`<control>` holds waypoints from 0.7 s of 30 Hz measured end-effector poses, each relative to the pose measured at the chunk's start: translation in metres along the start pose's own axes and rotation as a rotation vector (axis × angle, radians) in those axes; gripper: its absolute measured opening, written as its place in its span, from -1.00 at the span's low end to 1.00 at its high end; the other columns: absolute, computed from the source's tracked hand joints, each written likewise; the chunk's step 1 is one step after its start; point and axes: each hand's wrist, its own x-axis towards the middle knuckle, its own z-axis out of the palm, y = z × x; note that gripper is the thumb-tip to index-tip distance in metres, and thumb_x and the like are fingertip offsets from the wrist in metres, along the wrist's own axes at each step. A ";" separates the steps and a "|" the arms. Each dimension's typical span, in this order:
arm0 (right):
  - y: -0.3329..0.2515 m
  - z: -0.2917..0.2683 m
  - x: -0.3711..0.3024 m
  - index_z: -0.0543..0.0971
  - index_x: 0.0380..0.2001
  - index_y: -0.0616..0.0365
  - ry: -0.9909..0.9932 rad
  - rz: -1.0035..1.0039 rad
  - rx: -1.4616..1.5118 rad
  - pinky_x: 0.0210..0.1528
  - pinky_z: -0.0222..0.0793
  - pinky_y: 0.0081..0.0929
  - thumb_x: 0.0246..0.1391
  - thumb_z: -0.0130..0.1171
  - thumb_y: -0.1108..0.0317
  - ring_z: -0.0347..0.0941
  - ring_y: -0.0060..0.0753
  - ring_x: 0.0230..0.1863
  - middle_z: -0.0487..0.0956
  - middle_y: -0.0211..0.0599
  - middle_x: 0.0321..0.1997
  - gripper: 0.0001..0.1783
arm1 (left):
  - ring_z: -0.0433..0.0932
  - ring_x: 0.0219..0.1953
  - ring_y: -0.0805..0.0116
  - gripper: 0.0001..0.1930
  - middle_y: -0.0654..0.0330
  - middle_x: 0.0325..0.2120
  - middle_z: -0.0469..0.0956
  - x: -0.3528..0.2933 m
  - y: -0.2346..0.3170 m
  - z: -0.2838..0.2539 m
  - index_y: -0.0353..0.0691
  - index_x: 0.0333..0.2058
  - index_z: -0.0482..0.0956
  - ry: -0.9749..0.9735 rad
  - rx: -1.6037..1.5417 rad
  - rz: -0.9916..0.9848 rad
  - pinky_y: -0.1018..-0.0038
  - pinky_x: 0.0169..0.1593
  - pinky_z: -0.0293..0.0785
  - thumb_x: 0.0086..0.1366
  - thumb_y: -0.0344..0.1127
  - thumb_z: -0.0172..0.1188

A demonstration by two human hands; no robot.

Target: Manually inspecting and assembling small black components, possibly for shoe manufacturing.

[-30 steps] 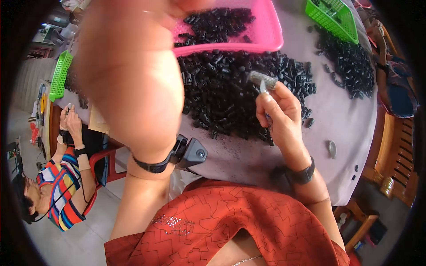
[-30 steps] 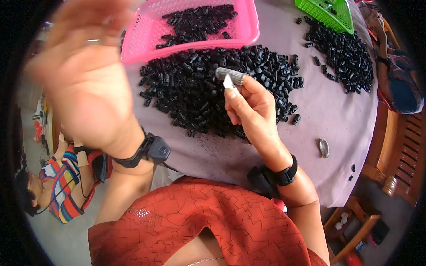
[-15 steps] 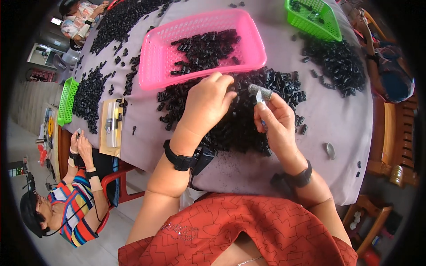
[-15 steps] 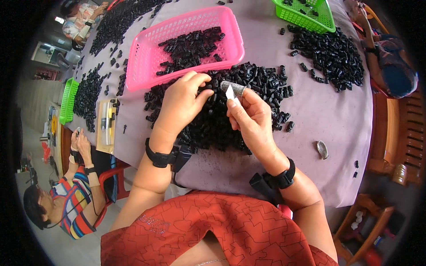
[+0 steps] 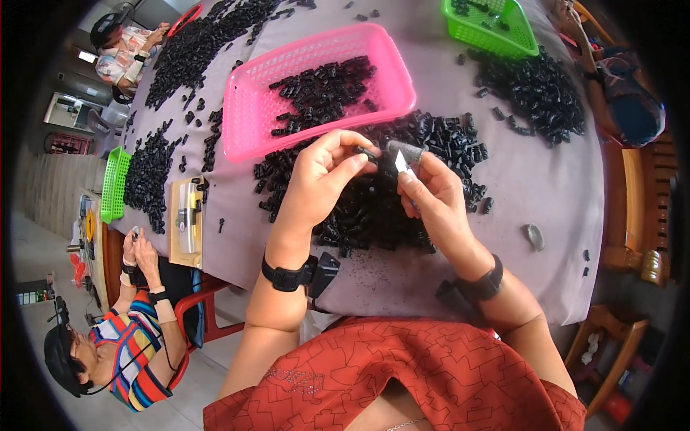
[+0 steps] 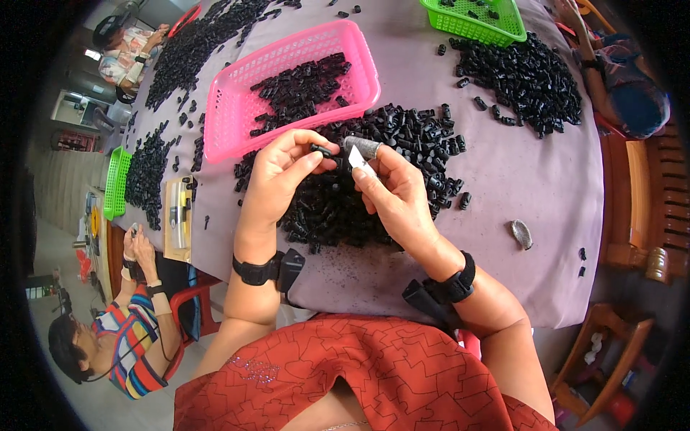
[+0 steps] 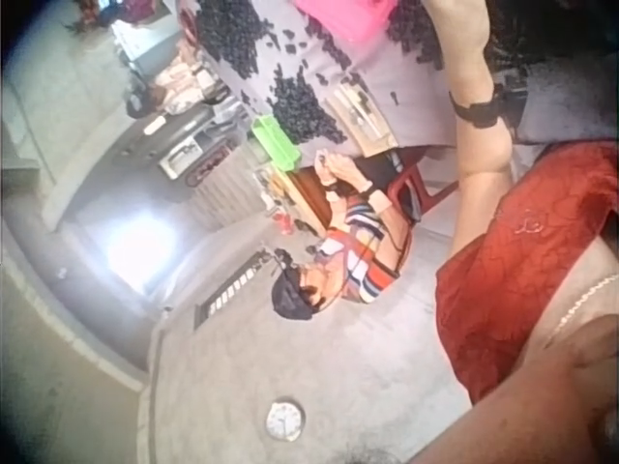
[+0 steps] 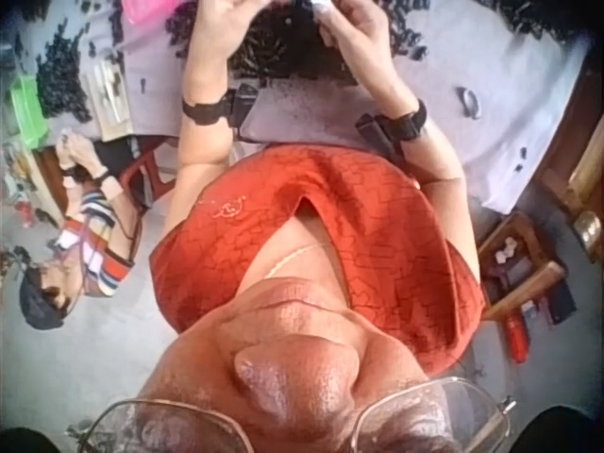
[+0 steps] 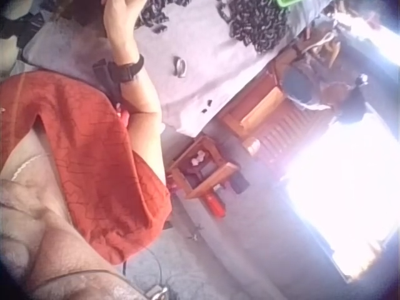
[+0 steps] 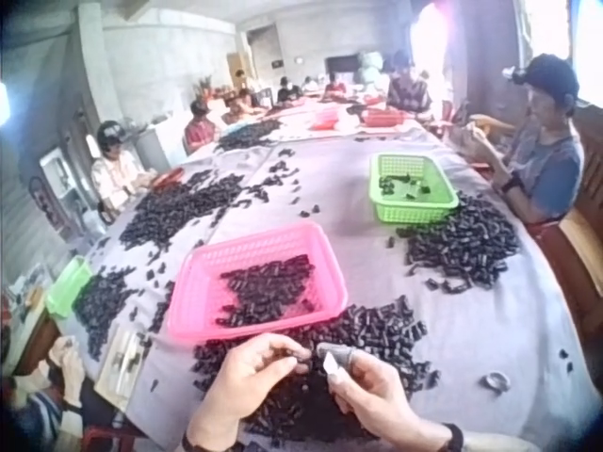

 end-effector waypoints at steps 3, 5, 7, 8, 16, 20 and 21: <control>-0.005 0.000 -0.001 0.38 0.15 0.21 -0.032 0.015 0.060 -0.55 0.17 -0.77 0.22 0.09 0.40 0.25 -0.80 -0.53 0.42 -0.55 -0.46 -0.57 | 0.56 -0.27 0.46 -0.74 0.20 -0.26 0.56 -0.010 0.007 0.005 -0.34 -0.02 0.47 -0.019 -0.255 -0.109 0.50 -0.11 0.54 0.35 -0.41 0.05; -0.004 0.000 -0.001 0.35 0.17 0.21 -0.061 0.026 0.086 -0.55 0.16 -0.76 0.22 0.10 0.40 0.25 -0.79 -0.54 0.41 -0.55 -0.46 -0.55 | 0.55 -0.29 0.49 -0.73 0.21 -0.27 0.57 -0.012 0.003 0.007 -0.32 0.00 0.48 -0.014 -0.356 -0.132 0.52 -0.11 0.54 0.35 -0.40 0.06; -0.004 -0.002 -0.001 0.33 0.19 0.20 -0.090 0.037 0.110 -0.56 0.15 -0.76 0.22 0.10 0.39 0.25 -0.78 -0.54 0.41 -0.54 -0.47 -0.52 | 0.54 -0.35 0.53 -0.65 0.23 -0.30 0.57 -0.011 -0.001 0.008 -0.30 0.08 0.44 0.006 -0.455 -0.169 0.56 -0.17 0.54 0.35 -0.36 0.10; -0.004 -0.004 0.000 0.30 0.21 0.20 -0.153 0.058 0.122 -0.57 0.14 -0.76 0.22 0.10 0.39 0.25 -0.77 -0.54 0.40 -0.53 -0.47 -0.49 | 0.54 -0.35 0.53 -0.65 0.23 -0.30 0.57 -0.010 -0.004 0.007 -0.30 0.08 0.44 0.004 -0.457 -0.174 0.56 -0.17 0.54 0.35 -0.36 0.10; -0.005 -0.005 0.001 0.20 0.28 0.20 -0.327 0.141 0.249 -0.59 0.12 -0.77 0.20 0.13 0.38 0.24 -0.75 -0.56 0.40 -0.51 -0.45 -0.39 | 0.53 -0.39 0.55 -0.55 0.25 -0.32 0.57 -0.009 -0.009 0.012 -0.28 0.15 0.31 -0.078 -0.573 -0.222 0.59 -0.29 0.50 0.33 -0.31 0.15; -0.006 -0.006 0.003 0.19 0.29 0.20 -0.348 0.142 0.190 -0.59 0.12 -0.79 0.20 0.13 0.37 0.24 -0.77 -0.55 0.43 -0.49 -0.42 -0.37 | 0.53 -0.39 0.55 -0.55 0.26 -0.31 0.57 -0.009 -0.013 0.011 -0.29 0.15 0.32 -0.088 -0.600 -0.226 0.59 -0.29 0.50 0.33 -0.30 0.16; -0.006 -0.006 0.003 0.20 0.29 0.20 -0.355 0.139 0.195 -0.59 0.12 -0.79 0.20 0.13 0.38 0.24 -0.77 -0.55 0.45 -0.49 -0.41 -0.38 | 0.52 -0.39 0.55 -0.55 0.26 -0.30 0.57 -0.009 -0.012 0.011 -0.28 0.15 0.32 -0.094 -0.589 -0.227 0.59 -0.29 0.50 0.33 -0.31 0.16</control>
